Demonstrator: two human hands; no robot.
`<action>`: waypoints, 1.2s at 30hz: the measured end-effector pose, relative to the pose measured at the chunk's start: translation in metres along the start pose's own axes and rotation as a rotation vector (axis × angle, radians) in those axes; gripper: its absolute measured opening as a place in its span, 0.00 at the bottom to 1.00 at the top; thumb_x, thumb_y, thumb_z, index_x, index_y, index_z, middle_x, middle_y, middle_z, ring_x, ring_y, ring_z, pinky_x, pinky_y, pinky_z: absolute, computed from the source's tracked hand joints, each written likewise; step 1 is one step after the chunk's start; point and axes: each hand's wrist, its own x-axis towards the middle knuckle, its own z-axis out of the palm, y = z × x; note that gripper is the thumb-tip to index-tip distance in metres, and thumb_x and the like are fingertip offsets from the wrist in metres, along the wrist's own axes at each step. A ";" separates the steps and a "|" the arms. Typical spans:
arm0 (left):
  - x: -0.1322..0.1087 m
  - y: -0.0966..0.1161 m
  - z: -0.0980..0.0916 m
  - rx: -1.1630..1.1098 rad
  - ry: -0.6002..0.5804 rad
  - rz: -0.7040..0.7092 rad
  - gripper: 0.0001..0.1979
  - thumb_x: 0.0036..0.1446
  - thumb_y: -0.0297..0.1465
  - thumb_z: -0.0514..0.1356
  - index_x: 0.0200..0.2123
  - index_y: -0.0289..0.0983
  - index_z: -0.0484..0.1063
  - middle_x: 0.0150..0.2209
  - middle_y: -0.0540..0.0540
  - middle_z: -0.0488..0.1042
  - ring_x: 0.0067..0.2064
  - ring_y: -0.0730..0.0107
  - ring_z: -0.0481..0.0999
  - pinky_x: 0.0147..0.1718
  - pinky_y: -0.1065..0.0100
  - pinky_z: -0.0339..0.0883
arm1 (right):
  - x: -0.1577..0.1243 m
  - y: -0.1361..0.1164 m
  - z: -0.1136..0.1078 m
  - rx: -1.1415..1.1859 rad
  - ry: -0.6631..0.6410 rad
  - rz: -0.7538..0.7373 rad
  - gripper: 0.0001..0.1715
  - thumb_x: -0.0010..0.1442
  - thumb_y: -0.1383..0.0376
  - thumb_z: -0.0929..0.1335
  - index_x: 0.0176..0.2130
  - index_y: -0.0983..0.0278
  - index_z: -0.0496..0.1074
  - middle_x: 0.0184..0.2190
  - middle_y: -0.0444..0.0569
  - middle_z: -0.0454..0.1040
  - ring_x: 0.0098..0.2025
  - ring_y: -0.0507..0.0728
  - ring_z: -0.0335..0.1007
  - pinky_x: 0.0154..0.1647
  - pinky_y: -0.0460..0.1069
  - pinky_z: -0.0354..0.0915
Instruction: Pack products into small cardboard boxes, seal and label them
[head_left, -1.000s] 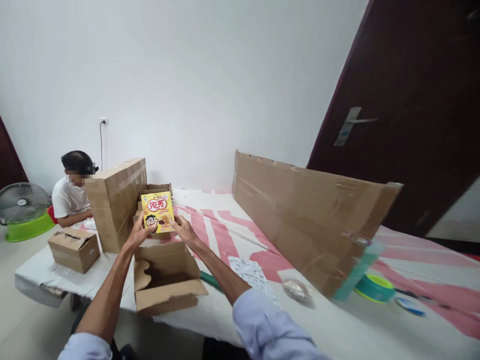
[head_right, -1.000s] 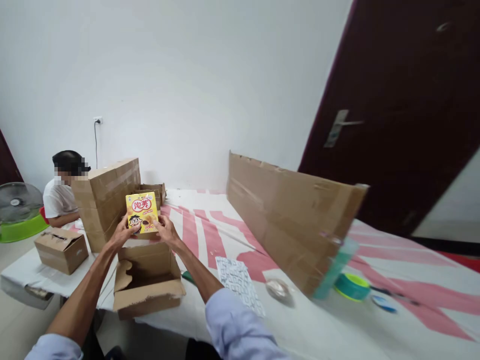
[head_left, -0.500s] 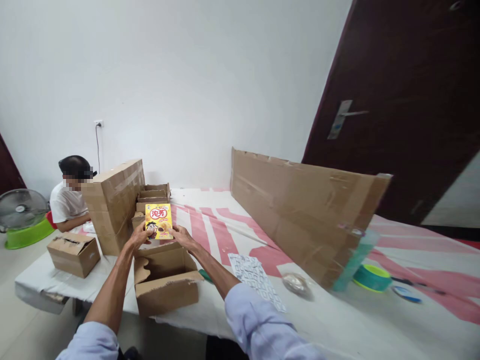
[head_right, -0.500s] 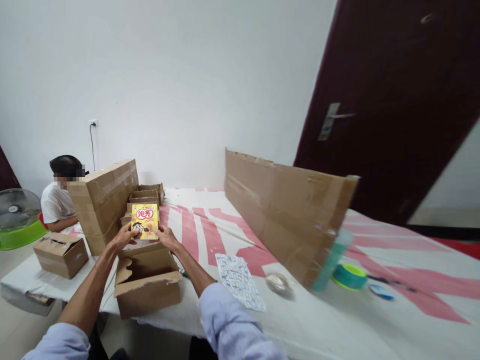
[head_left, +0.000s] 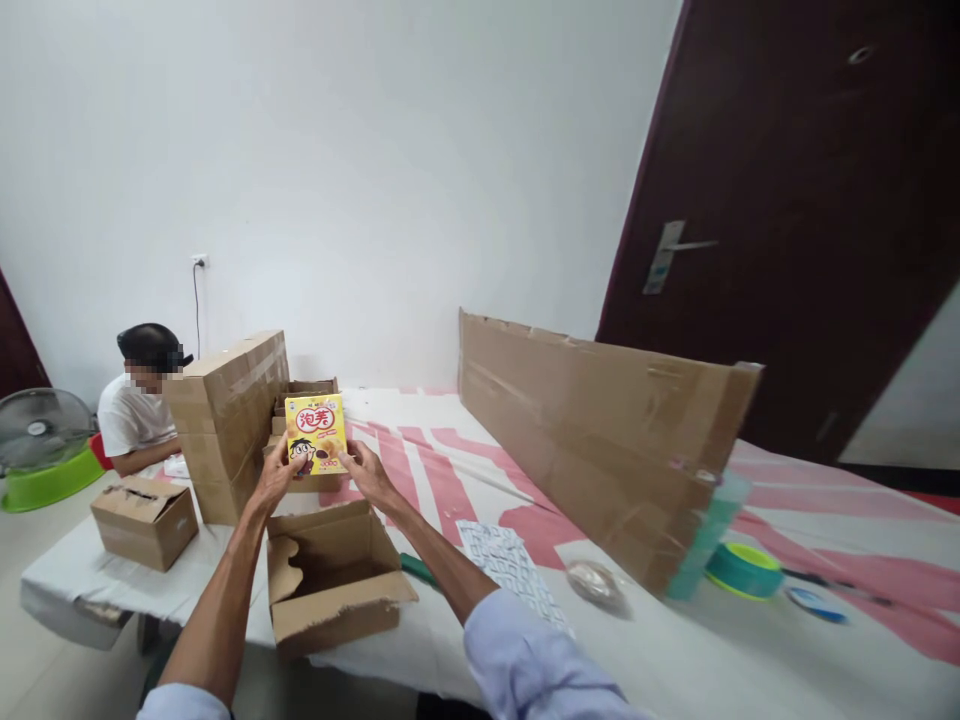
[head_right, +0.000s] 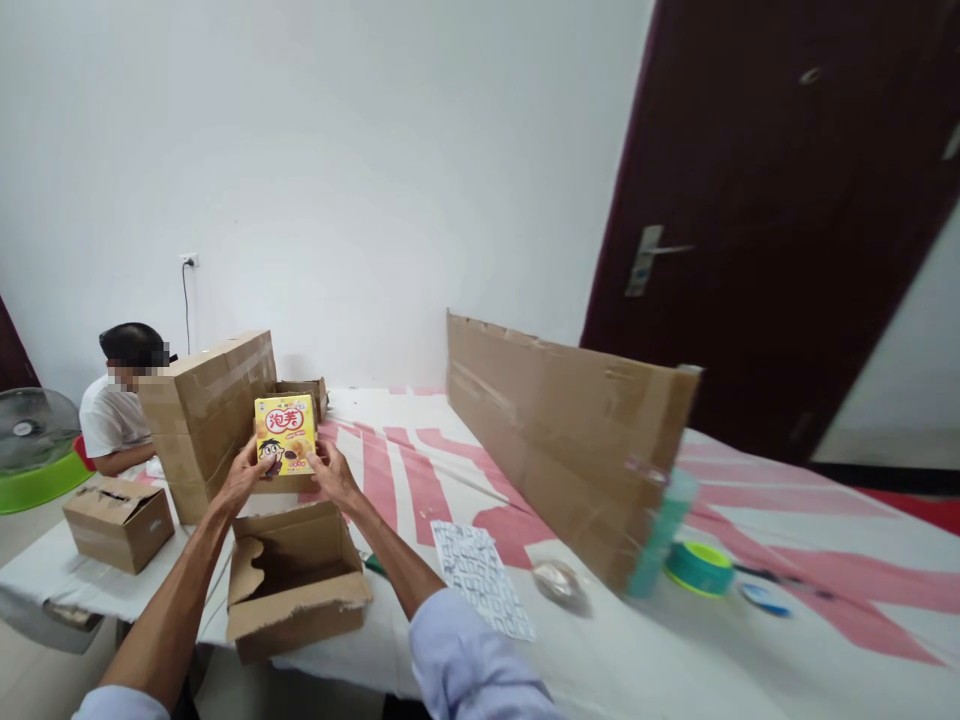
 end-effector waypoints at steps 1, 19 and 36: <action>-0.001 0.003 0.001 -0.007 -0.002 0.019 0.42 0.48 0.47 0.75 0.63 0.38 0.71 0.45 0.41 0.82 0.37 0.64 0.81 0.31 0.70 0.72 | -0.001 -0.003 0.000 0.008 0.005 -0.019 0.34 0.56 0.42 0.75 0.52 0.61 0.75 0.50 0.55 0.82 0.48 0.62 0.79 0.44 0.57 0.78; -0.003 0.056 0.011 -0.094 -0.059 0.234 0.39 0.53 0.44 0.74 0.65 0.39 0.71 0.55 0.40 0.81 0.53 0.50 0.81 0.46 0.62 0.78 | -0.003 -0.048 0.003 0.092 0.021 -0.178 0.36 0.58 0.43 0.75 0.57 0.59 0.72 0.53 0.56 0.80 0.57 0.66 0.76 0.57 0.60 0.74; -0.009 0.000 -0.050 -0.120 0.268 0.072 0.39 0.28 0.44 0.84 0.42 0.34 0.75 0.40 0.41 0.84 0.39 0.56 0.84 0.37 0.57 0.82 | -0.076 0.007 -0.053 -0.180 -0.169 0.169 0.31 0.53 0.42 0.76 0.46 0.62 0.82 0.47 0.55 0.83 0.53 0.68 0.78 0.57 0.62 0.71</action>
